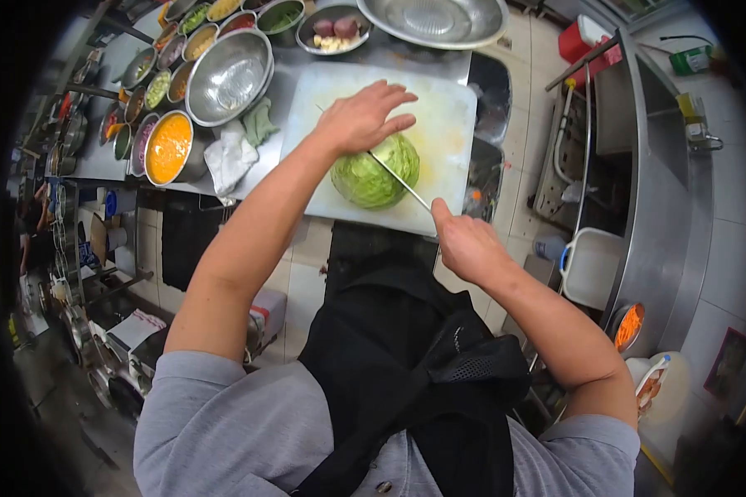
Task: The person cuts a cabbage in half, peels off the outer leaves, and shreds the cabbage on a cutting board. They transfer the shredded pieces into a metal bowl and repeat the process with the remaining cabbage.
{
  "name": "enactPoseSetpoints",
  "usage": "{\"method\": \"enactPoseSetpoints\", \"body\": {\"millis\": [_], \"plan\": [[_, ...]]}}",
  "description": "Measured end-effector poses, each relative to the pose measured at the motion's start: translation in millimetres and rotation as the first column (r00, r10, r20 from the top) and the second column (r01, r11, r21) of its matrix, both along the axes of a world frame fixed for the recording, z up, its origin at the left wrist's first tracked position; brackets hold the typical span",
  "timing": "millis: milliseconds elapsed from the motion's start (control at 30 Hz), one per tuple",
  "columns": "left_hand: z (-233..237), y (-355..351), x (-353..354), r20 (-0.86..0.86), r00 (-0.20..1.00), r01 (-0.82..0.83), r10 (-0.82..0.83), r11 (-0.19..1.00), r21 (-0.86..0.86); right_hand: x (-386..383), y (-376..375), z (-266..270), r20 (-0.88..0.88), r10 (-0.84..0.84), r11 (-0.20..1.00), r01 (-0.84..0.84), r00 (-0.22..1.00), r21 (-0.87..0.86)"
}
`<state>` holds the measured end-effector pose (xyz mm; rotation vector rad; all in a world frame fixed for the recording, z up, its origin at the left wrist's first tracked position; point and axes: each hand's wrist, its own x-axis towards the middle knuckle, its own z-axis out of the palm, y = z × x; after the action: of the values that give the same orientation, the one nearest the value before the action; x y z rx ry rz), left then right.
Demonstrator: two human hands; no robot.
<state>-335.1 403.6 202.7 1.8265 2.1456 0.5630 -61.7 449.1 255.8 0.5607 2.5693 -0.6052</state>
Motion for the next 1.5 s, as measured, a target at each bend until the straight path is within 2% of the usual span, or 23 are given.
{"method": "enactPoseSetpoints", "body": {"millis": [200,267,300,367,467,533,567,667,733,767,833,867,933,967,1133,1267,1367,1500], "plan": [[-13.5,9.8,-5.2,-0.017,0.998,-0.069,0.068,0.995,-0.066,-8.0,6.1,-27.0,0.021,-0.028,0.999,0.029,0.999,-0.029],[-27.2,6.5,-11.9,0.235,0.964,-0.096,0.121,0.989,-0.114,-7.4,5.3,-34.3,0.027,-0.033,0.999,0.034,0.999,-0.038],[-37.5,6.5,-16.2,0.257,0.962,-0.094,0.096,0.995,-0.019,-5.4,5.2,-48.2,0.008,-0.025,0.999,0.025,1.0,-0.022],[-30.9,10.5,-16.4,0.283,0.954,-0.103,0.102,0.995,-0.011,-2.2,3.9,-76.3,-0.018,-0.034,0.999,0.034,0.999,-0.002],[-25.8,8.0,-14.8,0.343,0.936,-0.094,0.082,0.995,0.017,0.7,2.6,-82.9,-0.057,-0.044,0.999,0.044,0.997,-0.004],[-32.6,10.4,-22.0,0.418,0.908,-0.087,0.035,0.99,0.108,1.8,2.4,-81.1,-0.096,-0.04,0.999,0.042,0.995,0.012],[-36.5,9.9,-23.4,0.485,0.873,-0.148,0.047,0.974,0.172,3.8,2.4,-80.7,-0.111,-0.034,0.999,0.036,0.993,0.015],[-8.0,-17.1,-0.7,0.382,0.916,-0.239,0.12,0.93,0.281,11.1,0.4,-93.2,-0.163,-0.032,0.999,0.039,0.986,0.037],[9.7,-48.8,32.1,0.266,0.938,-0.296,0.224,0.916,0.272,8.9,0.4,-85.5,-0.117,-0.054,0.998,0.058,0.992,0.035],[7.5,-59.2,44.7,0.265,0.938,-0.296,0.223,0.914,0.277,9.4,0.0,-87.0,-0.134,-0.051,0.998,0.056,0.99,0.032],[-9.3,-73.4,67.8,0.236,0.932,-0.353,0.275,0.84,0.412,11.1,-2.1,-90.2,-0.143,-0.032,0.999,0.037,0.989,0.028],[-16.1,-74.7,71.6,0.239,0.928,-0.364,0.286,0.835,0.412,11.2,-1.3,-91.6,-0.144,-0.036,0.999,0.04,0.989,0.023],[-21.5,-69.5,72.4,0.278,0.9,-0.436,0.336,0.709,0.554,6.7,-1.9,-89.0,-0.148,-0.041,0.999,0.045,0.988,0.025],[-25.2,-68.1,72.8,0.284,0.897,-0.442,0.338,0.706,0.554,6.5,-2.9,-87.0,-0.139,-0.047,0.998,0.051,0.989,0.026],[-29.1,-66.9,64.0,0.09,0.964,-0.251,0.252,0.738,0.627,4.2,-8.3,-79.6,-0.118,-0.061,0.997,0.066,0.991,0.032],[-30.0,-63.4,63.9,0.099,0.972,-0.227,0.212,0.757,0.612,4.4,-10.3,-78.6,-0.118,-0.067,0.997,0.072,0.991,0.041],[-35.8,-60.3,63.6,0.096,0.965,-0.247,0.242,0.734,0.632,-0.4,-10.0,-73.7,-0.099,-0.074,0.996,0.079,0.992,0.049],[-37.3,-60.2,63.9,0.073,0.965,-0.233,0.251,0.702,0.673,-9.2,-14.0,-44.5,-0.036,-0.076,0.995,0.078,0.996,0.057]]}}
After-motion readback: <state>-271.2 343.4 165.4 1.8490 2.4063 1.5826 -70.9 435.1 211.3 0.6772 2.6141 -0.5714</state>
